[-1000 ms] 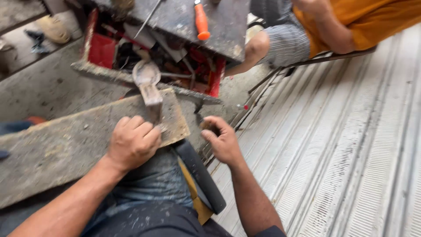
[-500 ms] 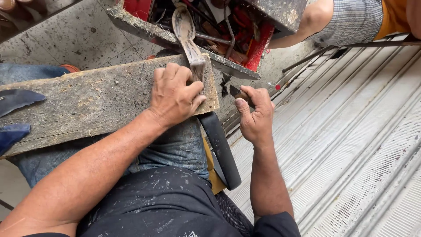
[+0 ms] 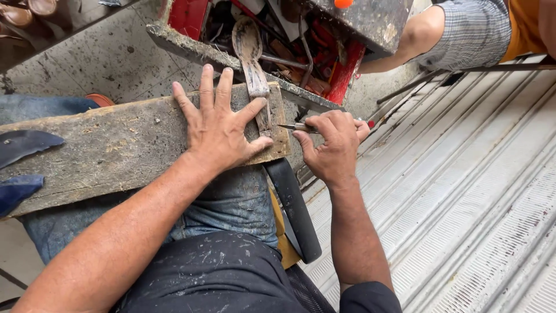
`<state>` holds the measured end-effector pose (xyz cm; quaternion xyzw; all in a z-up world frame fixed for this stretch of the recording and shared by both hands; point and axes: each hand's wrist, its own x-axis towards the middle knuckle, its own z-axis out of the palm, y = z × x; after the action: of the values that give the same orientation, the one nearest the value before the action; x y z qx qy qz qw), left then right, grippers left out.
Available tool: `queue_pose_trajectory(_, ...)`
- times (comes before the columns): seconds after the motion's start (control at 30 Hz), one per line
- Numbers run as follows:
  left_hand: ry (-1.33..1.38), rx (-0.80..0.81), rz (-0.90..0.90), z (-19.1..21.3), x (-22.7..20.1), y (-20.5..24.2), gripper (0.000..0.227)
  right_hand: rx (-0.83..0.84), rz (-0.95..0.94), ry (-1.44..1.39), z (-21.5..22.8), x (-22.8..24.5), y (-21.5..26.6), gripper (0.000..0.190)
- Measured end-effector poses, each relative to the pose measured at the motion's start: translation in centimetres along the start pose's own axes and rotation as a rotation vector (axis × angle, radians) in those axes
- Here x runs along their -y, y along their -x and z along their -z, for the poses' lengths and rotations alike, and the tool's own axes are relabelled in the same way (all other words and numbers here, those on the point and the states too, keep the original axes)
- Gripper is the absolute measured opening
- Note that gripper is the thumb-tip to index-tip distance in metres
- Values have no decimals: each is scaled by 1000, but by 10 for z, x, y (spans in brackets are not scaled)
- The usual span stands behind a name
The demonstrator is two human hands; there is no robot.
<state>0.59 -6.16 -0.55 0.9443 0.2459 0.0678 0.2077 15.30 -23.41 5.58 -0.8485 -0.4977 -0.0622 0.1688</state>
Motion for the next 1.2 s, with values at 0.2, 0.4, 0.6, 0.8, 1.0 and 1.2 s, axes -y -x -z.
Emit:
queue_pose_trajectory(0.2,12,65,48,1,0,-1,86,46,113,34,-11,4,-24,24)
queue_pose_trajectory(0.4,19,-36,-21,2,2,3,85,-44,252,32,-19,6,-12,21)
queue_pose_trajectory(0.6,-16,36,-30,3,2,6,88,-39,250,58,-18,-1,-14,20)
queue_pose_trajectory(0.8,-31,56,-30,4,1,3,95,4,315,117,-9,6,2,23)
queue_pose_trajectory(1.0,-13,-10,-67,3,3,5,97,-44,281,169,-16,12,-9,23)
queue_pose_trajectory(1.2,-32,-21,-76,1,2,9,100,-48,280,186,-22,-1,4,28)
